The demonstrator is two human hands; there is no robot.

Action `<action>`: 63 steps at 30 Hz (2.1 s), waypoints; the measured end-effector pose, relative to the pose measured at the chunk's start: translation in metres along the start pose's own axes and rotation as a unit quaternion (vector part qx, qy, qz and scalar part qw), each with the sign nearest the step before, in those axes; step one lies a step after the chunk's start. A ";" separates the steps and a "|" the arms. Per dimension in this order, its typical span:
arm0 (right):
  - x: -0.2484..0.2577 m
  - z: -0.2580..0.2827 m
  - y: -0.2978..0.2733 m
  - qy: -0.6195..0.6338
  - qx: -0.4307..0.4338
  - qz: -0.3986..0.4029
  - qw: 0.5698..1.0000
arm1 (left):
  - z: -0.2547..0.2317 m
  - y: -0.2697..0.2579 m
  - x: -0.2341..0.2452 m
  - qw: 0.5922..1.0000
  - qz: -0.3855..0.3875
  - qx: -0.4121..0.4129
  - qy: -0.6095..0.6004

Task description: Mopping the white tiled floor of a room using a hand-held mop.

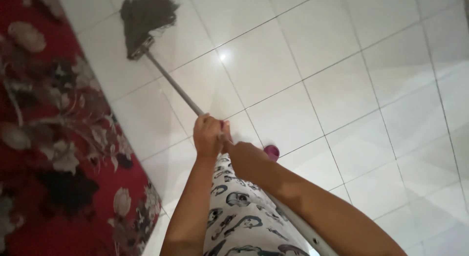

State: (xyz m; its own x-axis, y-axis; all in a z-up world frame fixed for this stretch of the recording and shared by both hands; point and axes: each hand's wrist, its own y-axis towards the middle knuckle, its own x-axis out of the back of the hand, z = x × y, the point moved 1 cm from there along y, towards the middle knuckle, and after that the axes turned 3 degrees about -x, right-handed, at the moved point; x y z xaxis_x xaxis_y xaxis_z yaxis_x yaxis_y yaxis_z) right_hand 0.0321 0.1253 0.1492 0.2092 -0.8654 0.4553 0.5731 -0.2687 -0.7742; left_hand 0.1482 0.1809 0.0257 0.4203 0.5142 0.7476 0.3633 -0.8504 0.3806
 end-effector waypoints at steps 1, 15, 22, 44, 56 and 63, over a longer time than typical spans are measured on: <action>-0.013 -0.002 0.010 -0.007 0.008 0.007 1.000 | 0.004 -0.009 0.005 1.000 -0.004 0.010 0.008; -0.035 -0.040 -0.005 0.130 -0.008 0.021 0.991 | -0.014 -0.067 -0.036 0.962 0.080 0.249 -0.077; -0.012 -0.154 -0.069 0.247 -0.104 -0.059 0.962 | -0.108 -0.020 -0.133 0.964 0.242 0.104 -0.038; -0.028 -0.328 -0.222 0.453 -0.326 -0.233 0.796 | -0.367 -0.022 -0.291 0.875 0.425 -0.206 -0.111; -0.003 -0.251 -0.157 0.291 -0.229 -0.120 0.921 | -0.259 -0.017 -0.235 0.935 0.334 -0.008 -0.118; -0.024 -0.167 -0.093 0.119 -0.098 -0.045 0.987 | -0.145 -0.052 -0.167 0.967 0.229 0.103 -0.044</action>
State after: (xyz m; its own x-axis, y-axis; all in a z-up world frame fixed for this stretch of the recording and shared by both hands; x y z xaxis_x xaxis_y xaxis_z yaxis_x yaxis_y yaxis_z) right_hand -0.1583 0.1005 0.1366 -0.0417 -0.9027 0.4283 0.4116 -0.4061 -0.8159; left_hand -0.0616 0.1231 -0.0397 0.6418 0.1052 0.7596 0.2776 -0.9553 -0.1023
